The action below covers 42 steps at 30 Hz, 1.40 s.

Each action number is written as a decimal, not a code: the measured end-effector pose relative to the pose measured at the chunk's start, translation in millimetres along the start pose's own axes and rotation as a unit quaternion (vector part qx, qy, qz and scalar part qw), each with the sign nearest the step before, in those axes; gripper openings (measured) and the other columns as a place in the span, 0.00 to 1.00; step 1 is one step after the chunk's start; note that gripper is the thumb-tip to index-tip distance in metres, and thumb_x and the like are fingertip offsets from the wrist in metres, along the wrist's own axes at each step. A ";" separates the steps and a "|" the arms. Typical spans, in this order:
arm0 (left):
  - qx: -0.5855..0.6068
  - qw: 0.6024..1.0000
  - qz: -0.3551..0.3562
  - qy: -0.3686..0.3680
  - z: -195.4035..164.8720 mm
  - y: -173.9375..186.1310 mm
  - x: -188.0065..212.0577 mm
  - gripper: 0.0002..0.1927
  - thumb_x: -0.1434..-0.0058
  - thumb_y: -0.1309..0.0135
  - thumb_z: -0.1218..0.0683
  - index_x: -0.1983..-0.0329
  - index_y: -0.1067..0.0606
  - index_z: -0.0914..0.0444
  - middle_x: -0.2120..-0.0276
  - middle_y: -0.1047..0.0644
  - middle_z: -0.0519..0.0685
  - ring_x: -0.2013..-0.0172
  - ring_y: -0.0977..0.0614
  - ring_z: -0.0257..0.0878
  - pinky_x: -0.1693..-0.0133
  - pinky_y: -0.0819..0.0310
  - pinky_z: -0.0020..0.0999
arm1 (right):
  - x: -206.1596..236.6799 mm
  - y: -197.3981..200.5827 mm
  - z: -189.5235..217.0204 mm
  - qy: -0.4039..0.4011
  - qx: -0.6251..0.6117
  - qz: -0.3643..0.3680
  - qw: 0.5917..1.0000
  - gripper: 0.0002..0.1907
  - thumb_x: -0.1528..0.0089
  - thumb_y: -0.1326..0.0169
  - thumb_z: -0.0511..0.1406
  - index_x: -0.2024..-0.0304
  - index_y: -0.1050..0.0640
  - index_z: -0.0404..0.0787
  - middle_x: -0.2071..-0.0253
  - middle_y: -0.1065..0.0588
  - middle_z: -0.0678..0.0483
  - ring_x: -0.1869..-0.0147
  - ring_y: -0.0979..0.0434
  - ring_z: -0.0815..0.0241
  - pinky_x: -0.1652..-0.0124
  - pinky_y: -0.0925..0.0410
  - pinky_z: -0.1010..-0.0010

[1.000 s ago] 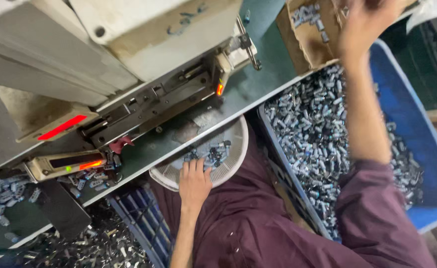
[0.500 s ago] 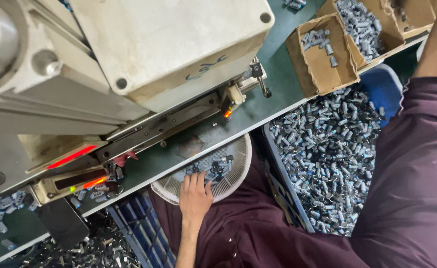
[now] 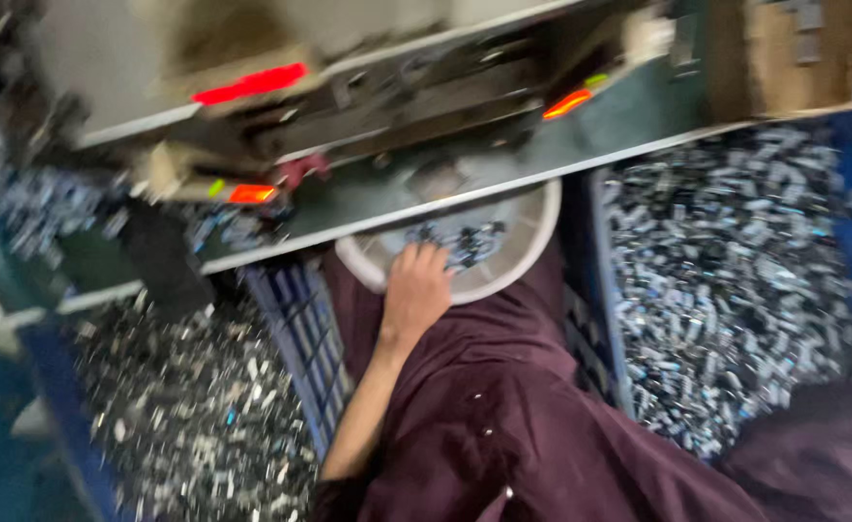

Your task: The person repeatedly picks small black and blue components from a white basket, inserts them into a machine, and collects the processed parts. The person handles the components one at a time and places them into a collection area.

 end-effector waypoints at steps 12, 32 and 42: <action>-0.021 0.998 -0.051 0.011 27.4 9.0 49.4 0.10 0.47 0.45 0.59 0.62 0.22 0.67 0.54 0.22 0.54 0.49 0.24 0.51 0.47 0.30 0.46 | 141.1 -240.0 191.0 -0.076 -0.228 0.186 0.953 0.15 0.42 0.39 0.34 0.53 0.21 0.35 0.56 0.22 0.44 0.52 0.22 0.39 0.53 0.29 0.53; 0.288 0.944 -0.058 0.151 61.7 31.8 31.9 0.12 0.47 0.41 0.68 0.61 0.27 0.65 0.65 0.22 0.51 0.61 0.19 0.46 0.59 0.25 0.39 | 163.3 -266.9 236.5 -0.178 -0.509 0.222 0.812 0.20 0.39 0.42 0.28 0.44 0.26 0.33 0.52 0.22 0.46 0.48 0.21 0.50 0.49 0.30 0.63; 0.599 0.787 -0.074 0.128 53.4 43.6 32.8 0.15 0.40 0.44 0.66 0.50 0.30 0.65 0.55 0.22 0.49 0.55 0.21 0.34 0.50 0.27 0.29 | 173.6 -270.6 219.6 -0.302 -0.598 0.091 0.737 0.13 0.39 0.38 0.22 0.52 0.22 0.34 0.57 0.22 0.50 0.56 0.22 0.64 0.57 0.28 0.75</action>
Point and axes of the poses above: each hand's wrist, its own x-axis away from the middle knuckle, its own y-axis out of the back of the hand, z = x × y, the point moved 10 cm from there along -x, towards the middle knuckle
